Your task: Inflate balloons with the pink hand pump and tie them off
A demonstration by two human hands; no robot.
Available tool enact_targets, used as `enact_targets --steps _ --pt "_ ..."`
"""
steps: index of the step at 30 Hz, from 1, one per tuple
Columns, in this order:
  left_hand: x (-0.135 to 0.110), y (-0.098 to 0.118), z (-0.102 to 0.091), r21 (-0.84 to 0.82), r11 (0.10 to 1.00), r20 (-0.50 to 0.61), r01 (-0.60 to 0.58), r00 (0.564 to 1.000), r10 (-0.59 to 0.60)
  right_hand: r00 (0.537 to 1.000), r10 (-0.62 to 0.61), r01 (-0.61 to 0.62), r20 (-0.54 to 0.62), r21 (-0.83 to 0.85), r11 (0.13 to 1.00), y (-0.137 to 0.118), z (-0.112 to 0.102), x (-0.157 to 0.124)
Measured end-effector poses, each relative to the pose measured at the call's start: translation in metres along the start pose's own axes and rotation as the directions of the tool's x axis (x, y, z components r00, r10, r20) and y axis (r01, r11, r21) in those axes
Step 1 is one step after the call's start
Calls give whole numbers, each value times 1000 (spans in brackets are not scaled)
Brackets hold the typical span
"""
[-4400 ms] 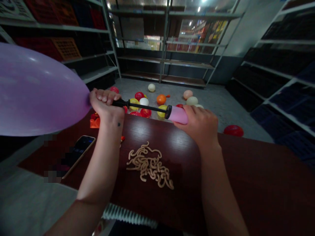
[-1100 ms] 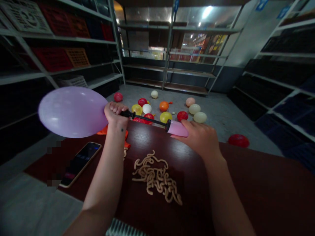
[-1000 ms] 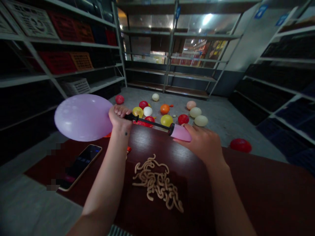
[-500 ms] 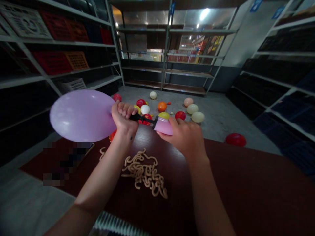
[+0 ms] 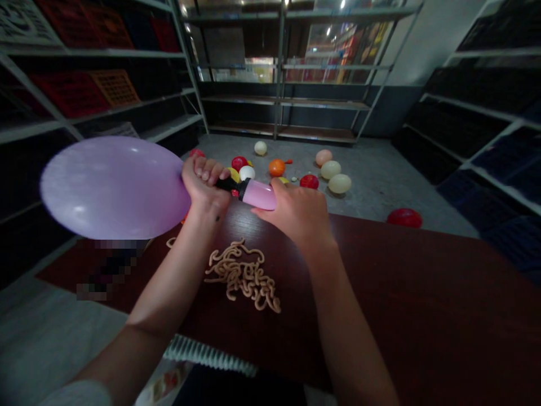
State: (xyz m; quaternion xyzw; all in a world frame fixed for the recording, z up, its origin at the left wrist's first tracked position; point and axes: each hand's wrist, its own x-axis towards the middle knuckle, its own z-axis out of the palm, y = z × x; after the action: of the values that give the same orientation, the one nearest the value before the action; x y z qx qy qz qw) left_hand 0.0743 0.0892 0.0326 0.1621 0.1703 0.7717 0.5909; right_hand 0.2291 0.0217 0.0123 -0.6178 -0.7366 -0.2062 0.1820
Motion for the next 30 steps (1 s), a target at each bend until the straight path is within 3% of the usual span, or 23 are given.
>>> enact_targets --steps 10,18,24,30 --pt "21 42 -6 -73 995 -61 -72 996 67 989 -51 37 -138 -103 994 17 0 2" --pt "51 75 -33 -69 992 -68 -102 993 97 988 -78 52 -132 -187 981 29 3 -1" --pt "60 74 -42 -15 990 17 -138 990 138 993 -42 22 -111 -172 985 25 1 -3" --pt "28 63 -15 -71 980 41 -186 981 189 982 -56 18 -179 -211 977 32 -9 -5"
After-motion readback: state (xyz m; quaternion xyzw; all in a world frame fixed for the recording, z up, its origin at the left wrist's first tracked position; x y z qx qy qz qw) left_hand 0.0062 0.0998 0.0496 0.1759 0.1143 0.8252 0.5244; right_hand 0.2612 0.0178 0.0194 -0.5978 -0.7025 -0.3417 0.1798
